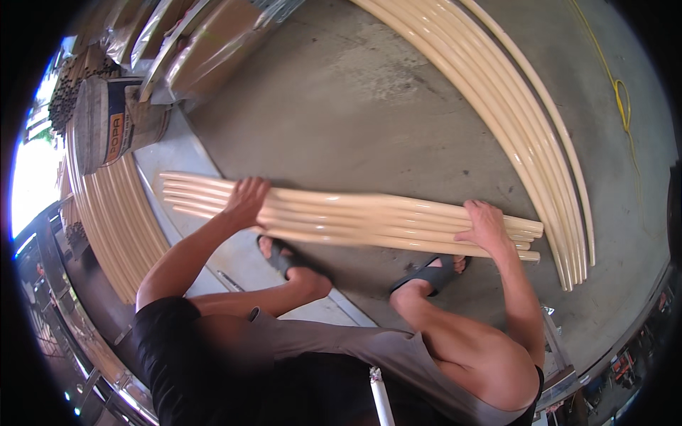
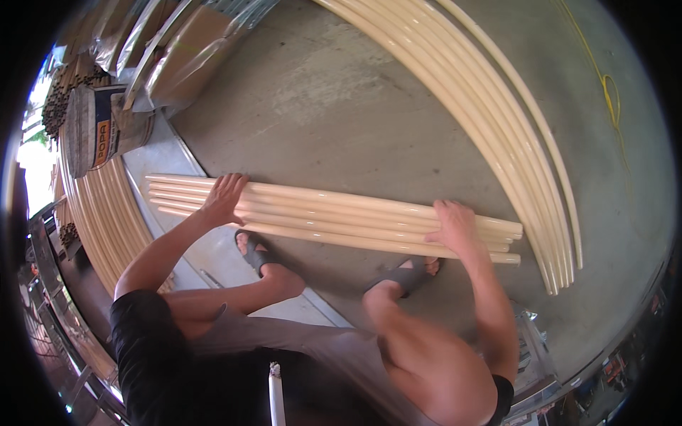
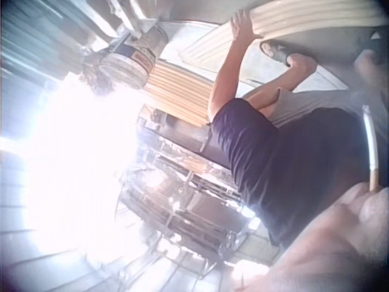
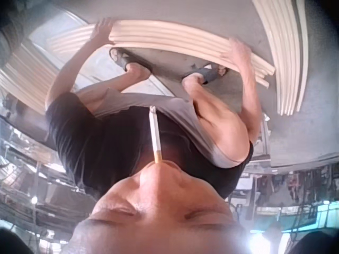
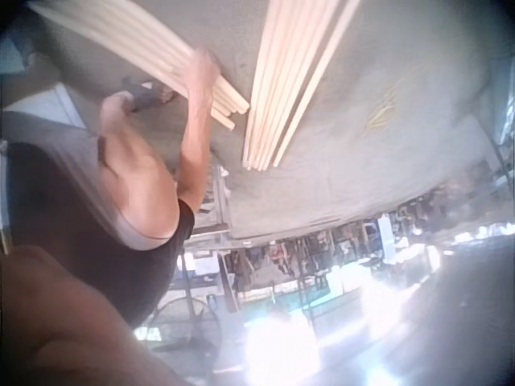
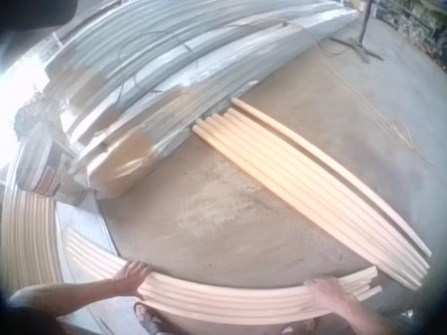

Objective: The person arranges a set of curved wooden slats on the floor, uses a metal straightedge to align them, and draws a straight line across all the slats with a blue marker.

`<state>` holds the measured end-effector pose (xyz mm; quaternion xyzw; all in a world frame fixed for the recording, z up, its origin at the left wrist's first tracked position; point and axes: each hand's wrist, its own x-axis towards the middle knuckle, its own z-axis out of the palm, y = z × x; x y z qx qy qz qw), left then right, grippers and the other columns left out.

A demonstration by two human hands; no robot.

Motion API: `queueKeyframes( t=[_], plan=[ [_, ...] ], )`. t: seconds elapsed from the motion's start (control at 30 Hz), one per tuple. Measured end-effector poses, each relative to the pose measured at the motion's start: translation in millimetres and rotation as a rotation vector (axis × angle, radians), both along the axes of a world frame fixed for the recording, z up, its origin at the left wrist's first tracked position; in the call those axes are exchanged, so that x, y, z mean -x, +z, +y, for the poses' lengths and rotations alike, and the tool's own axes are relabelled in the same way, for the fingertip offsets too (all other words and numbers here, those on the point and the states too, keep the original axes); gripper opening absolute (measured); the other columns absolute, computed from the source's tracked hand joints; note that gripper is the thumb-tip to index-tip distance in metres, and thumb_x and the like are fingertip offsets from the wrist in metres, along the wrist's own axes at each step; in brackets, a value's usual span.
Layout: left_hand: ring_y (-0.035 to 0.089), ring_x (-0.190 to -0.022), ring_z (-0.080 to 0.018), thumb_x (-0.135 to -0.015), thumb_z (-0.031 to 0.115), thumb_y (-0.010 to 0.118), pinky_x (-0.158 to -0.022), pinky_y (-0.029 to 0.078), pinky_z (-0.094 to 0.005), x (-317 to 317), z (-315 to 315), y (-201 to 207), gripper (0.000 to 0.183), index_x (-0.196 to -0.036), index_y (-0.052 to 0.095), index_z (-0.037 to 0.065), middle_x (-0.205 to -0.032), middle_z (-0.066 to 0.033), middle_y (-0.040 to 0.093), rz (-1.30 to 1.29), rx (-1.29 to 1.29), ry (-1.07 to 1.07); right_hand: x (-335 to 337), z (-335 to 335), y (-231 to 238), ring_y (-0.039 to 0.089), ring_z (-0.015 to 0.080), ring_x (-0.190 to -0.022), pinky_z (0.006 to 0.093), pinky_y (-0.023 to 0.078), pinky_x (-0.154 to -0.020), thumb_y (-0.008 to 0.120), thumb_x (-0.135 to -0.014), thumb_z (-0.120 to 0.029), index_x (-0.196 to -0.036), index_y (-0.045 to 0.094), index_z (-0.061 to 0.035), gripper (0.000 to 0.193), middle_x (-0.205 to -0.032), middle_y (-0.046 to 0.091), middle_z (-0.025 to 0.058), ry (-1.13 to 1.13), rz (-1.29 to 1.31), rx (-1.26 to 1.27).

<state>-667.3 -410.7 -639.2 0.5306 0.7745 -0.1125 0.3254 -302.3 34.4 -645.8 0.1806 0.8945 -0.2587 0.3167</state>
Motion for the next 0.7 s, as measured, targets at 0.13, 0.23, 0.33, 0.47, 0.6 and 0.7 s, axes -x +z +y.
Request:
queueKeyframes(
  t=[0.13,0.23,0.33,0.47,0.6,0.7],
  plan=[
    [0.055,-0.108,-0.036,-0.045,0.036,0.093,-0.093,0.044,-0.0473,8,-18,-25,0.084,-0.11,0.053,0.003,-0.106,-0.0157,0.058,-0.094,0.02,0.035,1,-16,23,0.062,0.0315,-0.101,0.0446,0.053,-0.075,0.09,-0.054,-0.029,-0.1,0.06,-0.0061,0.06,-0.101,0.064,0.0134,-0.023,-0.149,-0.031],
    [0.059,-0.104,-0.0377,-0.052,0.039,0.09,-0.085,0.05,-0.0494,3,-8,-34,0.07,-0.106,0.06,0.006,-0.105,-0.0174,0.062,-0.176,0.051,0.049,-45,-28,12,0.064,0.033,-0.094,0.0448,0.052,-0.078,0.087,-0.054,-0.027,-0.1,0.061,-0.0071,0.057,-0.095,0.066,0.0119,0.089,0.07,-0.067],
    [0.06,-0.106,-0.0378,-0.059,0.035,0.085,-0.09,0.05,-0.0484,-12,18,-5,0.05,-0.098,0.07,0.008,-0.097,-0.0167,0.068,-0.168,0.335,0.121,-56,-33,13,0.065,0.0333,-0.093,0.0441,0.051,-0.08,0.084,-0.055,-0.026,-0.098,0.064,-0.0091,0.051,-0.092,0.067,0.0107,0.152,0.319,-0.139],
    [0.061,-0.105,-0.0344,-0.058,0.036,0.084,-0.094,0.048,-0.0468,-17,-5,-9,0.051,-0.098,0.07,0.007,-0.094,-0.0138,0.068,-0.133,0.225,0.114,-59,-48,1,0.065,0.0333,-0.093,0.0435,0.05,-0.083,0.081,-0.056,-0.023,-0.098,0.066,-0.0089,0.047,-0.094,0.068,0.0111,-0.073,0.043,-0.012],
    [0.065,-0.095,-0.035,-0.055,0.033,0.082,-0.09,0.049,-0.0476,-7,-10,-17,0.047,-0.091,0.068,0.006,-0.084,-0.0152,0.068,-0.121,0.148,-0.072,-56,-44,-5,0.066,0.0343,-0.088,0.0433,0.05,-0.085,0.079,-0.06,-0.024,-0.097,0.061,-0.0064,0.045,-0.086,0.068,0.0147,0.017,0.08,0.003],
    [0.065,-0.089,-0.0437,-0.057,0.031,0.078,-0.079,0.053,-0.0509,-7,5,1,0.044,-0.089,0.069,0.003,-0.088,-0.023,0.069,-0.165,0.139,0.146,-61,-46,-4,0.066,0.0334,-0.086,0.0428,0.049,-0.083,0.079,-0.056,-0.023,-0.096,0.06,-0.0071,0.046,-0.084,0.068,0.0148,0.03,0.135,0.006]
  ],
)
